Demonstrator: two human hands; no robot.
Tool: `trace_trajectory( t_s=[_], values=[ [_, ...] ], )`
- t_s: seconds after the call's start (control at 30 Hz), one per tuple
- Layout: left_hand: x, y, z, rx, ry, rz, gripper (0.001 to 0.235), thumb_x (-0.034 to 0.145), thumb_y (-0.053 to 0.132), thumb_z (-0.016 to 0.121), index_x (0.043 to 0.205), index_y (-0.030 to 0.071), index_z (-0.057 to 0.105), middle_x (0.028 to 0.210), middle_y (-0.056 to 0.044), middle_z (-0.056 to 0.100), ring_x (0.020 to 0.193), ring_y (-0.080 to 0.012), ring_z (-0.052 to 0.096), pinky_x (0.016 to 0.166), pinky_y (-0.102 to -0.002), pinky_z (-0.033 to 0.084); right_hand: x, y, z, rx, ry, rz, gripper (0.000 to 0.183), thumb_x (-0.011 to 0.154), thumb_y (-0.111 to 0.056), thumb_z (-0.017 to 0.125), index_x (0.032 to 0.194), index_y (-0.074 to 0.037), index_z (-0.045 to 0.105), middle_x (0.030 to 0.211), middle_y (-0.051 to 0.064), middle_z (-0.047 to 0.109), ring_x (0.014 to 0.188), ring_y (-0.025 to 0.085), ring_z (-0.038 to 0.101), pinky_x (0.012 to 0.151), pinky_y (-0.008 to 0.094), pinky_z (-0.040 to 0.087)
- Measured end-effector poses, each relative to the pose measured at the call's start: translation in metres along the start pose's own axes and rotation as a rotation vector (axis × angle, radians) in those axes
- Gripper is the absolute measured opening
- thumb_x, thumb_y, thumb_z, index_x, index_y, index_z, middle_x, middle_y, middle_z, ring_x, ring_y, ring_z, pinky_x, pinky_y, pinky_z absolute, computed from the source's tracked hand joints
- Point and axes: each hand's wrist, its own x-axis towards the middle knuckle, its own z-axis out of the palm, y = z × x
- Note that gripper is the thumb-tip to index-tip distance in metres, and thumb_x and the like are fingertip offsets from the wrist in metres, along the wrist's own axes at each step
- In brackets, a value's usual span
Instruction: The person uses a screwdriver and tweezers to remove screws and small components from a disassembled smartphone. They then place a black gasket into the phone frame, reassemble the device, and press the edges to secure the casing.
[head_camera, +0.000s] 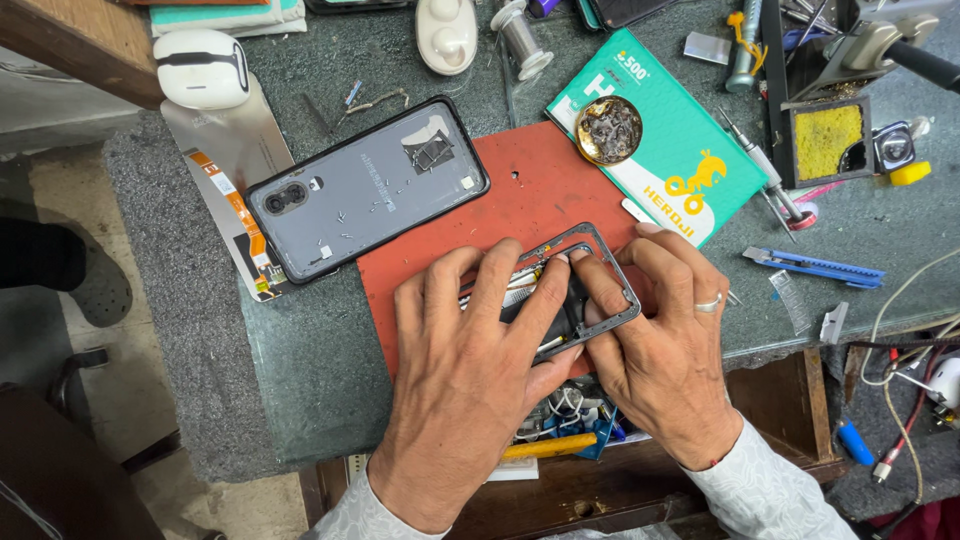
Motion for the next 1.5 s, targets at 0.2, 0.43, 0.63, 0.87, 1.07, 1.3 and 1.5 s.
trace_trajectory(
  t_s=[0.2, 0.43, 0.63, 0.87, 1.07, 1.3, 1.5],
  values=[
    [-0.001, 0.000, 0.001, -0.008, 0.011, -0.002, 0.068, 0.077, 0.040, 0.082, 0.133, 0.008, 0.062, 0.133, -0.014, 0.052, 0.118, -0.0337, 0.049, 0.094, -0.052, 0.041, 0.001, 0.000, 0.000, 0.010, 0.000, 0.003, 0.041, 0.092, -0.011, 0.070, 0.132, -0.013, 0.067, 0.128, 0.013, 0.050, 0.134, 0.035, 0.046, 0.109, 0.049, 0.038],
    [-0.003, -0.001, 0.001, -0.072, 0.019, -0.021, 0.068, 0.075, 0.034, 0.083, 0.135, 0.010, 0.061, 0.133, -0.014, 0.051, 0.118, -0.0343, 0.047, 0.096, -0.053, 0.040, -0.003, 0.001, -0.004, 0.084, 0.070, -0.048, 0.049, 0.085, -0.002, 0.063, 0.134, -0.003, 0.068, 0.135, 0.018, 0.051, 0.135, 0.038, 0.048, 0.116, 0.048, 0.040],
    [-0.008, 0.001, 0.001, -0.065, 0.033, -0.013, 0.068, 0.077, 0.033, 0.083, 0.137, 0.011, 0.059, 0.135, -0.014, 0.050, 0.122, -0.0359, 0.047, 0.099, -0.054, 0.040, -0.008, 0.003, -0.007, 0.138, 0.216, -0.033, 0.039, 0.082, 0.004, 0.064, 0.120, 0.000, 0.071, 0.129, 0.018, 0.063, 0.128, 0.037, 0.057, 0.112, 0.046, 0.047],
    [-0.013, 0.003, 0.001, -0.056, 0.045, 0.008, 0.067, 0.082, 0.032, 0.082, 0.142, 0.016, 0.057, 0.136, -0.014, 0.050, 0.124, -0.0358, 0.047, 0.100, -0.052, 0.042, -0.028, 0.001, -0.010, 0.182, 0.294, 0.040, 0.034, 0.078, 0.009, 0.064, 0.108, -0.004, 0.075, 0.115, 0.011, 0.067, 0.115, 0.030, 0.064, 0.103, 0.041, 0.050],
    [-0.017, 0.002, 0.000, -0.094, 0.084, 0.014, 0.069, 0.084, 0.029, 0.082, 0.146, 0.016, 0.055, 0.135, -0.010, 0.054, 0.124, -0.0323, 0.050, 0.103, -0.048, 0.043, -0.040, 0.002, -0.006, 0.204, 0.310, 0.006, 0.035, 0.075, 0.007, 0.065, 0.106, -0.006, 0.076, 0.113, 0.011, 0.067, 0.111, 0.030, 0.064, 0.100, 0.041, 0.051],
    [-0.018, 0.002, 0.003, -0.111, 0.106, 0.009, 0.076, 0.082, 0.030, 0.083, 0.149, 0.013, 0.051, 0.133, -0.008, 0.056, 0.123, -0.0314, 0.051, 0.103, -0.048, 0.042, -0.043, 0.003, -0.006, 0.198, 0.292, -0.039, 0.041, 0.073, 0.006, 0.066, 0.111, -0.006, 0.075, 0.115, 0.013, 0.066, 0.110, 0.032, 0.063, 0.099, 0.041, 0.049],
    [-0.021, 0.002, 0.002, -0.118, 0.106, 0.020, 0.082, 0.081, 0.032, 0.084, 0.151, 0.011, 0.047, 0.135, -0.010, 0.055, 0.125, -0.0315, 0.051, 0.105, -0.049, 0.042, -0.043, 0.002, -0.009, 0.240, 0.330, 0.013, 0.037, 0.082, 0.005, 0.066, 0.117, -0.004, 0.073, 0.116, 0.011, 0.065, 0.113, 0.030, 0.064, 0.102, 0.042, 0.050]
  ],
)
